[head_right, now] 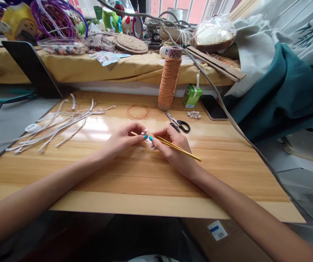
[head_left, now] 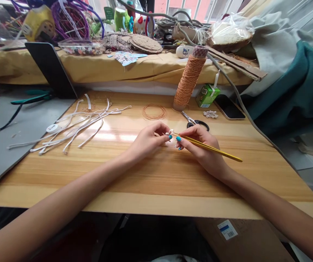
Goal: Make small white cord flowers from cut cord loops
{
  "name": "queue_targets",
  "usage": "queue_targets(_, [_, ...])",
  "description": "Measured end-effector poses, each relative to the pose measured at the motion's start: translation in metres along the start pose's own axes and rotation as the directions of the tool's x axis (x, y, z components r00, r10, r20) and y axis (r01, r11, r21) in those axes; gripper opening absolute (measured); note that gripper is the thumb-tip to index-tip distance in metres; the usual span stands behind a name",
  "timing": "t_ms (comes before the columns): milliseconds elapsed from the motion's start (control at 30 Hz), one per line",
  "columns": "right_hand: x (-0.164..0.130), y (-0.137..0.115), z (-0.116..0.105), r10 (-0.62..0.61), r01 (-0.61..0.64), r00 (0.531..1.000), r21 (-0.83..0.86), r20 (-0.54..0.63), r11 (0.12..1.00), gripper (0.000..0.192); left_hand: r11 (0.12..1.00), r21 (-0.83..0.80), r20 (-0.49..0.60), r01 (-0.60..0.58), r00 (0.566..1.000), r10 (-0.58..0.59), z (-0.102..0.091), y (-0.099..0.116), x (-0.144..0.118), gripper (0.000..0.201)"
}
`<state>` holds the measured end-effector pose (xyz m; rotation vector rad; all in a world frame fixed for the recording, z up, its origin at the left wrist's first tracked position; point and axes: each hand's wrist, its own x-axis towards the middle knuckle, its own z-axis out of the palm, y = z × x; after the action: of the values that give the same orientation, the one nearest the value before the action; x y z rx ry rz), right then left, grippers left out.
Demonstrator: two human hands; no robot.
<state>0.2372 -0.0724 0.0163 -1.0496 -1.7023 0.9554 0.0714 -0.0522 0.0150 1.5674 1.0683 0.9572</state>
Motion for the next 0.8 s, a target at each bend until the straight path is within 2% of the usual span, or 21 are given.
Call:
queue_targets(333, [-0.0019, 0.0051, -0.0023, -0.033, 0.03, 0.999, -0.086, -0.03, 0.996, 0.013, 0.998, 0.063, -0.016, 0.017, 1.0, -0.016, 0.0017, 0.0008, -0.0006, 0.009])
queue_targets(500, [-0.0004, 0.0053, -0.0015, -0.016, 0.013, 1.0, -0.144, -0.022, 0.989, 0.014, 0.976, 0.209, 0.047, -0.059, 0.998, 0.051, 0.0014, 0.001, -0.0025, 0.015])
queue_targets(600, [-0.0001, 0.0049, -0.0007, -0.03, 0.028, 1.0, -0.159, -0.009, 0.987, 0.013, 0.971, 0.233, 0.072, -0.052, 0.997, 0.036, 0.0006, 0.0027, -0.0036, 0.02])
queue_targets(700, [-0.0006, 0.0036, -0.0001, -0.06, 0.058, 0.998, -0.192, -0.006, 0.98, 0.012, 0.962, 0.27, 0.037, -0.048, 0.999, 0.039, 0.0001, 0.0041, -0.0038, 0.018])
queue_targets(800, [-0.0007, 0.0023, 0.0003, -0.102, 0.091, 0.995, -0.281, -0.024, 0.955, 0.01, 0.934, 0.348, -0.006, -0.084, 0.996, 0.091, 0.0004, 0.0037, -0.0038, 0.015])
